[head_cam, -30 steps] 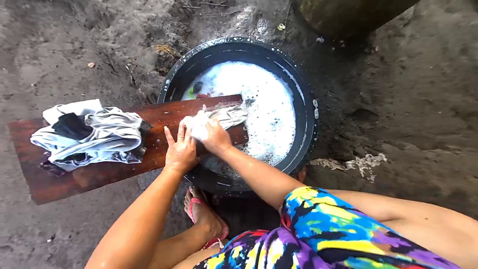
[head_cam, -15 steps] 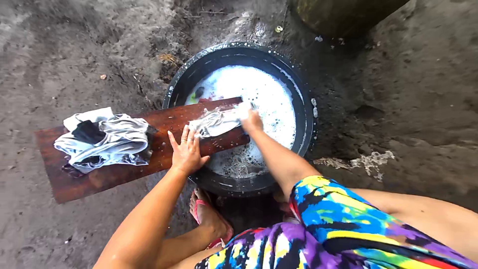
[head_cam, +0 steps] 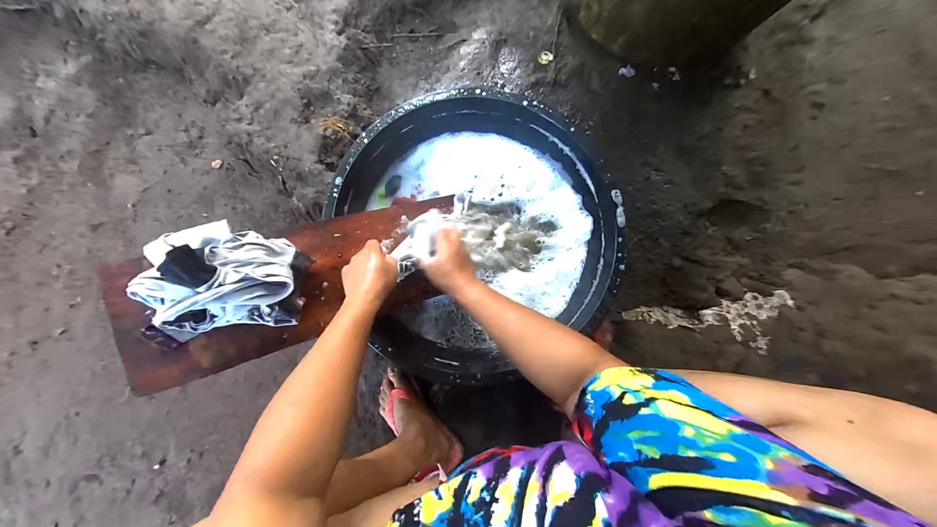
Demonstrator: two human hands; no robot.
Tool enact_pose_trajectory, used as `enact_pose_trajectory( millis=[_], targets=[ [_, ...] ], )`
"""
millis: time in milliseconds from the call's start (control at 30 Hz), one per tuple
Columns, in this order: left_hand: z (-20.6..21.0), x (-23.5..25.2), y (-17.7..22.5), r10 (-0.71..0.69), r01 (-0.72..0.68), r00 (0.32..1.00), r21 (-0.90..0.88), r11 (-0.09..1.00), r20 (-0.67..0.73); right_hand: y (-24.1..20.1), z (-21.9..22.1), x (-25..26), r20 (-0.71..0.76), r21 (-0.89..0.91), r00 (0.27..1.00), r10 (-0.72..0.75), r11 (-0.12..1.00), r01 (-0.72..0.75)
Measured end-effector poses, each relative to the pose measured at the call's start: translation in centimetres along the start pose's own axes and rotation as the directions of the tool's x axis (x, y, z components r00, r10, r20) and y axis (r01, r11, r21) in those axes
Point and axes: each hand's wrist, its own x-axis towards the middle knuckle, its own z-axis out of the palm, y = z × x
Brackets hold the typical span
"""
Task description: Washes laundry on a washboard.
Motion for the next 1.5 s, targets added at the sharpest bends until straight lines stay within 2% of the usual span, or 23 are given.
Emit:
enact_pose_trajectory(
  millis=[67,133,233,267,300,400,467,533,600,667,700,767,833,900,1000,1033,1067,1133,1200,1267,1367,1433,1500],
  targets=[
    [0.4,-0.7,-1.7,0.067,-0.057,0.995,0.13,0.99,-0.072,-1.9,2.2,-1.1,0.122,-0.13,0.975,-0.186,0.971,0.201],
    [1.1,-1.1,-3.4,0.189,-0.153,0.973,0.242,0.958,-0.13,0.6,2.4,-0.1,0.087,-0.22,0.976,-0.197,0.952,0.212],
    [3.1,-1.0,-5.5,0.327,-0.266,0.917,0.262,0.928,-0.228,5.9,-1.9,3.5,-0.054,-0.18,0.985,0.165,0.968,-0.172],
    [3.7,-0.8,-5.8,0.349,-0.277,0.902,0.277,0.92,-0.255,6.2,-2.8,3.9,-0.088,-0.164,0.963,0.253,0.95,-0.265],
    [3.9,-0.5,-5.7,0.369,-0.29,0.887,0.286,0.913,-0.277,5.3,-2.9,3.8,-0.101,-0.162,0.96,0.261,0.948,-0.275],
    [4.3,-0.5,-5.8,0.38,-0.308,0.875,0.262,0.915,-0.299,-0.6,1.1,-0.4,0.05,-0.204,0.998,0.029,0.979,-0.019],
    [3.9,-0.5,-6.1,0.393,-0.327,0.871,0.25,0.911,-0.296,-1.9,2.5,-1.4,0.136,-0.216,0.988,-0.066,0.972,0.095],
    [3.5,-0.6,-6.3,0.41,-0.36,0.866,0.211,0.909,-0.287,1.4,0.6,0.8,0.086,-0.222,0.996,0.037,0.975,-0.017],
    [3.8,-0.7,-6.5,0.423,-0.373,0.856,0.21,0.904,-0.298,5.6,-2.3,3.8,-0.071,-0.199,0.974,0.215,0.954,-0.225],
    [4.0,-0.4,-6.4,0.431,-0.364,0.845,0.251,0.897,-0.315,5.6,-3.0,4.3,-0.159,-0.189,0.948,0.277,0.934,-0.304],
    [4.1,-0.3,-6.4,0.436,-0.363,0.845,0.265,0.893,-0.311,4.0,-1.8,3.2,-0.146,-0.203,0.969,0.2,0.953,-0.227],
    [4.0,-0.4,-6.2,0.427,-0.364,0.853,0.246,0.899,-0.301,-0.4,1.6,0.3,0.003,-0.249,1.0,-0.028,0.968,0.027],
    [4.0,-0.4,-6.3,0.432,-0.378,0.842,0.216,0.9,-0.325,-2.8,2.7,-1.0,0.154,-0.195,0.983,-0.096,0.973,0.125],
    [4.3,-0.3,-6.5,0.451,-0.401,0.812,0.207,0.892,-0.372,0.0,1.3,1.0,0.107,-0.18,0.993,-0.046,0.981,0.065],
    [4.6,-0.2,-6.8,0.453,-0.398,0.796,0.216,0.892,-0.402,4.2,-1.8,4.5,-0.104,-0.122,0.965,0.24,0.96,-0.252],
    [4.6,-0.2,-6.7,0.452,-0.393,0.804,0.225,0.892,-0.388,4.0,-1.8,4.5,-0.125,-0.114,0.953,0.275,0.95,-0.289],
    [4.5,-0.1,-6.6,0.451,-0.391,0.81,0.229,0.891,-0.375,2.8,-1.1,3.7,-0.102,-0.13,0.965,0.241,0.959,-0.253],
    [4.6,-0.2,-6.6,0.454,-0.396,0.813,0.225,0.89,-0.366,-0.4,1.6,0.5,0.02,-0.152,0.998,0.057,0.987,-0.053],
    [4.6,-0.1,-6.7,0.459,-0.401,0.804,0.226,0.888,-0.377,-1.6,2.4,-0.8,0.118,-0.145,0.99,-0.073,0.985,0.09],
    [4.6,-0.2,-6.7,0.448,-0.394,0.816,0.215,0.893,-0.364,1.3,0.8,1.1,0.042,-0.141,0.999,-0.022,0.99,0.028],
    [4.6,-0.1,-6.5,0.442,-0.378,0.819,0.236,0.895,-0.365,4.3,-2.1,4.4,-0.116,-0.089,0.954,0.277,0.954,-0.288],
    [4.6,-0.1,-6.6,0.463,-0.39,0.807,0.258,0.884,-0.367,2.1,-0.5,2.8,-0.094,-0.096,0.975,0.203,0.973,-0.212],
    [4.7,-0.1,-6.6,0.472,-0.398,0.797,0.26,0.88,-0.377,-1.0,2.0,-0.3,0.073,-0.137,0.997,0.008,0.991,0.002]
  ],
)
